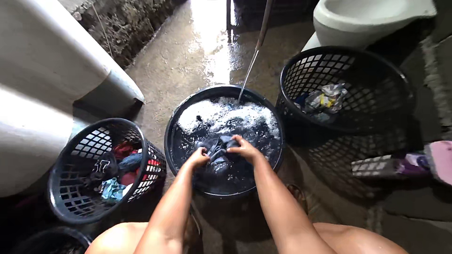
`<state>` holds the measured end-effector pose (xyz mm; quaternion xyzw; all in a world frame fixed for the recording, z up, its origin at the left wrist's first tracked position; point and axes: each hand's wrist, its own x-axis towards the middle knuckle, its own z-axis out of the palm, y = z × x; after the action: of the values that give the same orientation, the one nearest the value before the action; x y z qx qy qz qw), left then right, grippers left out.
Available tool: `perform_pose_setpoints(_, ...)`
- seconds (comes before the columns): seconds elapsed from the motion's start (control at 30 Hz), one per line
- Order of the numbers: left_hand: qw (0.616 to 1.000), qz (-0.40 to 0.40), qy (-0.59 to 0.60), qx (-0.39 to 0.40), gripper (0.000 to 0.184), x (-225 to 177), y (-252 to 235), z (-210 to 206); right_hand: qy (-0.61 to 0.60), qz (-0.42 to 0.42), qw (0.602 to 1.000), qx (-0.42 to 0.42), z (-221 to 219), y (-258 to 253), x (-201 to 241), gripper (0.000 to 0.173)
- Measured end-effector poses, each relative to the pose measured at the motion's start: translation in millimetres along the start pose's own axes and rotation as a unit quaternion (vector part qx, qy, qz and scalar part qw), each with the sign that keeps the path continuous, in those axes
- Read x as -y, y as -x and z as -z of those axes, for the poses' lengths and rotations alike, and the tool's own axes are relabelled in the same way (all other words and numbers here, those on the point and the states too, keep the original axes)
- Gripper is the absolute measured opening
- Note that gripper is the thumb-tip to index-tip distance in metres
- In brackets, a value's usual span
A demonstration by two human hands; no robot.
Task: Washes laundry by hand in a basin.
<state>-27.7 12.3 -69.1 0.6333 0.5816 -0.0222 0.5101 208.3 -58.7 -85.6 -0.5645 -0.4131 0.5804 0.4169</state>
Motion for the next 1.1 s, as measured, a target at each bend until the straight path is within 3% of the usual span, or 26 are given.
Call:
perform_pose_setpoints(0.07, 0.999, 0.043, -0.011, -0.019, 0.072, 9, -13, -27, 0.096, -0.075, 0.992, 0.027, -9, -10, -25, 0.061)
perform_pose_setpoints(0.17, 0.995, 0.075, -0.066, -0.016, 0.080, 20, -16, -53, 0.209, -0.154, 0.963, 0.068, -18, -13, -43, 0.055)
perform_pose_setpoints(0.23, 0.982, 0.095, -0.161, 0.021, 0.062, 22, -11, -67, 0.273, -0.214, 0.933, 0.091, -25, -8, -41, 0.062)
perform_pose_setpoints(0.3, 0.960, 0.096, -0.254, 0.068, 0.049, 20, 0, -74, 0.338, -0.240, 0.901, 0.127, -30, -2, -43, 0.053)
perform_pose_setpoints(0.37, 0.954, 0.095, -0.260, 0.114, 0.045, 16, 7, -66, 0.397, -0.246, 0.867, 0.175, -30, 2, -46, 0.050)
perform_pose_setpoints(0.43, 0.970, 0.072, -0.191, 0.133, 0.041, 15, 14, -49, 0.431, -0.241, 0.843, 0.211, -26, 6, -40, 0.049)
perform_pose_setpoints(0.5, 0.984, 0.024, -0.073, 0.164, 0.048, 13, 25, -21, 0.413, -0.202, 0.868, 0.191, -16, 11, -28, 0.045)
perform_pose_setpoints(0.6, 0.984, -0.021, 0.046, 0.169, 0.051, -1, 59, 31, 0.225, -0.097, 0.966, 0.086, 1, 19, -11, 0.044)
perform_pose_setpoints(0.67, 0.984, -0.052, 0.090, 0.141, 0.048, -20, 87, 63, 0.168, -0.046, 0.981, 0.083, 6, 26, 28, 0.049)
perform_pose_setpoints(0.77, 0.979, -0.120, 0.155, 0.053, 0.051, -51, 122, 98, 0.177, 0.007, 0.981, 0.080, 1, 44, 103, 0.059)
perform_pose_setpoints(0.93, 0.936, -0.257, 0.237, -0.039, 0.043, -131, 195, 157, 0.170, 0.155, 0.970, 0.082, -8, 88, 240, 0.052)
perform_pose_setpoints(1.0, 0.916, -0.295, 0.258, -0.083, 0.043, -170, 236, 180, 0.168, 0.192, 0.966, 0.042, -18, 117, 302, 0.047)
perform_pose_setpoints(1.1, 0.876, -0.371, 0.272, -0.148, 0.017, -221, 299, 212, 0.170, 0.257, 0.951, -0.029, -36, 164, 391, 0.036)
